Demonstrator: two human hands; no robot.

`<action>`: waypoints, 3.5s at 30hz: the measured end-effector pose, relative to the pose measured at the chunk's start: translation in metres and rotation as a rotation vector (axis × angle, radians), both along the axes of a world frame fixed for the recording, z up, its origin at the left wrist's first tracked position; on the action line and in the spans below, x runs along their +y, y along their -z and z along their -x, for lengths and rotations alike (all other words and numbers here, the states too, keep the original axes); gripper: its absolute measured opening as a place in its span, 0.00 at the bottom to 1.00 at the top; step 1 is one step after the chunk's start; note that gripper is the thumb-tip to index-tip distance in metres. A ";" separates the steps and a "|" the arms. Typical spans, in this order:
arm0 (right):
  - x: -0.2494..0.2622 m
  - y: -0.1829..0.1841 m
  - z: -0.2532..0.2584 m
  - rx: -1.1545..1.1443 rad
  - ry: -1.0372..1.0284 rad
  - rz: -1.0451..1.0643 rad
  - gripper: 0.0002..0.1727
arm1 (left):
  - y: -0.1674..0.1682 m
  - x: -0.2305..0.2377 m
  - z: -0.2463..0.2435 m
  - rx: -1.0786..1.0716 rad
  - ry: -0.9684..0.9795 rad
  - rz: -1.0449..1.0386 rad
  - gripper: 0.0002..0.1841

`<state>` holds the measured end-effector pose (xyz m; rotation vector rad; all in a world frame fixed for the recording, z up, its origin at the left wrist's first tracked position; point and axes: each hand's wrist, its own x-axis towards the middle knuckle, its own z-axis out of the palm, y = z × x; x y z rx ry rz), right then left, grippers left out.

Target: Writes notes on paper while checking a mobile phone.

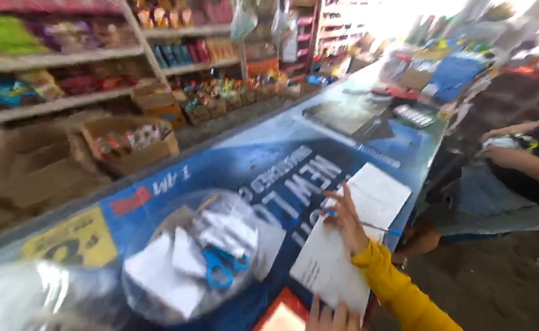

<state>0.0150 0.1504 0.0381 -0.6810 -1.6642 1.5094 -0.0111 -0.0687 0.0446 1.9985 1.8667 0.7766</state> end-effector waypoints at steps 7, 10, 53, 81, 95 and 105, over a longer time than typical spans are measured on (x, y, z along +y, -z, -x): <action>0.009 0.009 -0.003 -0.066 -0.106 -0.092 0.60 | 0.009 -0.002 -0.016 0.119 -0.146 -0.186 0.10; 0.011 0.006 0.000 -0.043 -0.102 -0.098 0.56 | 0.007 -0.002 -0.014 0.121 -0.135 -0.180 0.08; 0.014 0.003 0.005 -0.184 -0.242 -0.187 0.27 | 0.027 -0.002 -0.026 0.259 -0.148 -0.266 0.10; -0.001 0.009 -0.002 -0.073 -0.290 -0.372 0.08 | 0.012 -0.014 -0.035 0.039 -0.144 -0.046 0.20; -0.070 0.000 -0.004 -0.151 -0.623 -0.080 0.35 | 0.000 -0.013 -0.035 -0.084 -0.240 0.069 0.14; -0.084 0.008 -0.004 -0.181 -0.334 -0.330 0.26 | 0.005 -0.012 -0.033 -0.049 -0.264 -0.022 0.08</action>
